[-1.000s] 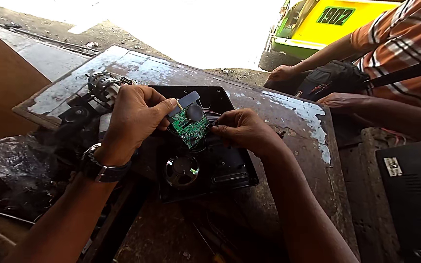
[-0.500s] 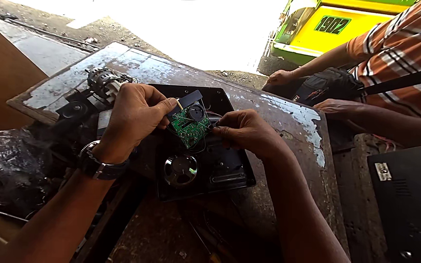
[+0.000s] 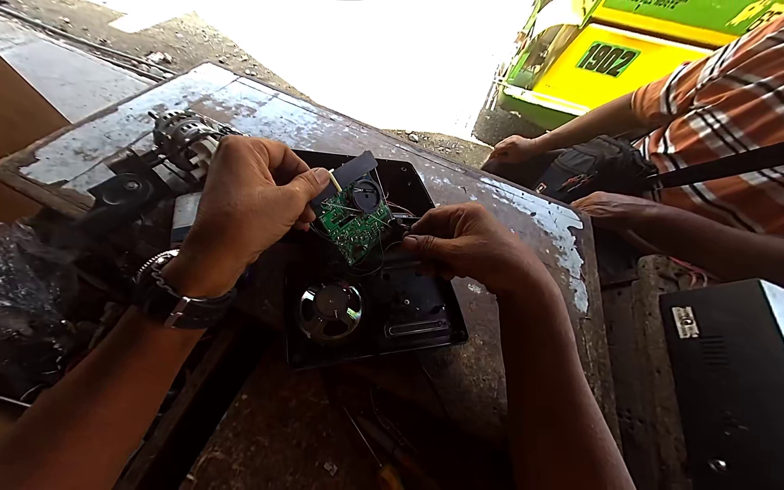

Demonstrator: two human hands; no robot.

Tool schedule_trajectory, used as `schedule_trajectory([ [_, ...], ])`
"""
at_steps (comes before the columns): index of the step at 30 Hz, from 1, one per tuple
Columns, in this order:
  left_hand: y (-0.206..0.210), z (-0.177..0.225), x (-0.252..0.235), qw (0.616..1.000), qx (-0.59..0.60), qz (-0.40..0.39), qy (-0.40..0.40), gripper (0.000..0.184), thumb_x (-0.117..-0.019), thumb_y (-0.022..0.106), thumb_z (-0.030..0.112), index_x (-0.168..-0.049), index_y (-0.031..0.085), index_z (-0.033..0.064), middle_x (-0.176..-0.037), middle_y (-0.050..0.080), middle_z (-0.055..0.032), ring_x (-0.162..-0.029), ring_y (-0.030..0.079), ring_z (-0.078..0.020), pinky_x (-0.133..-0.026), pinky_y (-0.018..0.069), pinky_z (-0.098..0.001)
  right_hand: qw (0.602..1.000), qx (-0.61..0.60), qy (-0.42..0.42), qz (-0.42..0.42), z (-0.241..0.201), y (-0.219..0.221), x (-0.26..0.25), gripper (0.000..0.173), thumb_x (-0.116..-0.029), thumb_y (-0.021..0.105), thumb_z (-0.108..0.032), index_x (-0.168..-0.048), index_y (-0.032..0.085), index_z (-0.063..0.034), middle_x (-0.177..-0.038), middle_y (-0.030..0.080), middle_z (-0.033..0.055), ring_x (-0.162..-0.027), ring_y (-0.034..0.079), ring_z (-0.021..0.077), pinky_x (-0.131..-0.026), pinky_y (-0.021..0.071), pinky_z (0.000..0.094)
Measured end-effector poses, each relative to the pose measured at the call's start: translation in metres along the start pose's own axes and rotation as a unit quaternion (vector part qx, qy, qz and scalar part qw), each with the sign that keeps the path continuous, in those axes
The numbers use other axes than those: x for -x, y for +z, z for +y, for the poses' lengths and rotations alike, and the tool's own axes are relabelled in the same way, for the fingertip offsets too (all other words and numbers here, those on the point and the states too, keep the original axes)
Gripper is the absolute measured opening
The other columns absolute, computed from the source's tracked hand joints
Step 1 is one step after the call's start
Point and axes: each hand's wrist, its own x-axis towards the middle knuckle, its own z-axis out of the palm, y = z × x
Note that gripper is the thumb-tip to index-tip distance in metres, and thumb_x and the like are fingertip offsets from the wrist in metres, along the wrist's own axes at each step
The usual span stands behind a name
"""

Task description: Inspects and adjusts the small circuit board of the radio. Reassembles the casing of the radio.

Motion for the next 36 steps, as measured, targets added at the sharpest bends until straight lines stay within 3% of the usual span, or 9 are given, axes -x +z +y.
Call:
schedule_trajectory([
  [5, -0.001, -0.002, 0.0, 1.0, -0.011, 0.018, 0.012, 0.014, -0.0939, 0.075, 0.016, -0.086, 0.069, 0.005, -0.069, 0.071, -0.0031, -0.053, 0.069, -0.0126, -0.053, 0.0633, -0.0297, 0.998, 0.06, 0.003, -0.034, 0.001, -0.012, 0.004, 0.011, -0.0969, 0.07, -0.008, -0.092, 0.075, -0.0001, -0.064, 0.068, 0.0079, -0.046, 0.056, 0.0106, -0.041, 0.0462, 0.0218],
  [9, -0.001, -0.001, 0.002, 0.999, 0.0, 0.033, 0.012, 0.015, -0.0943, 0.075, 0.016, -0.085, 0.069, 0.0053, -0.07, 0.072, -0.0025, -0.053, 0.07, -0.0126, -0.053, 0.0635, -0.0295, 0.996, 0.073, 0.007, -0.05, 0.003, -0.022, 0.006, 0.008, -0.096, 0.071, -0.007, -0.092, 0.075, -0.0008, -0.07, 0.07, 0.0085, -0.051, 0.06, 0.0131, -0.046, 0.0497, 0.0237],
  [18, -0.001, -0.004, 0.002, 0.999, 0.021, 0.045, 0.011, 0.016, -0.095, 0.074, 0.017, -0.085, 0.069, 0.0052, -0.069, 0.072, -0.0029, -0.053, 0.07, -0.0128, -0.053, 0.0633, -0.0294, 0.996, 0.056, -0.06, -0.04, 0.004, -0.026, 0.011, 0.003, -0.0927, 0.072, -0.006, -0.093, 0.074, -0.0035, -0.077, 0.07, 0.007, -0.058, 0.058, 0.0113, -0.05, 0.0478, 0.022],
  [23, -0.001, -0.005, 0.001, 0.999, 0.024, 0.044, 0.01, 0.016, -0.0948, 0.074, 0.016, -0.085, 0.069, 0.0048, -0.068, 0.072, -0.0029, -0.052, 0.069, -0.0122, -0.052, 0.0623, -0.0286, 0.995, 0.062, -0.081, -0.024, 0.003, -0.02, 0.007, 0.003, -0.0916, 0.073, -0.006, -0.092, 0.075, -0.004, -0.074, 0.069, 0.006, -0.055, 0.057, 0.0104, -0.047, 0.0452, 0.0217],
  [27, 0.001, -0.005, 0.001, 0.999, 0.026, 0.042, 0.009, 0.017, -0.0952, 0.074, 0.017, -0.085, 0.069, 0.0046, -0.068, 0.072, -0.0028, -0.052, 0.069, -0.0124, -0.053, 0.0627, -0.0289, 0.993, 0.073, -0.092, -0.002, 0.003, -0.009, 0.004, 0.004, -0.0918, 0.075, -0.009, -0.092, 0.077, -0.0055, -0.074, 0.07, 0.0043, -0.055, 0.058, 0.0097, -0.049, 0.0481, 0.0226],
  [36, 0.002, -0.004, 0.002, 0.999, 0.024, 0.038, 0.017, 0.017, -0.0955, 0.073, 0.019, -0.085, 0.068, 0.0062, -0.068, 0.072, -0.0018, -0.053, 0.069, -0.012, -0.053, 0.063, -0.0291, 0.99, 0.106, -0.088, -0.024, 0.01, 0.007, -0.006, 0.01, -0.0946, 0.074, -0.015, -0.092, 0.076, -0.006, -0.068, 0.067, 0.004, -0.051, 0.055, 0.0107, -0.044, 0.0451, 0.0255],
])
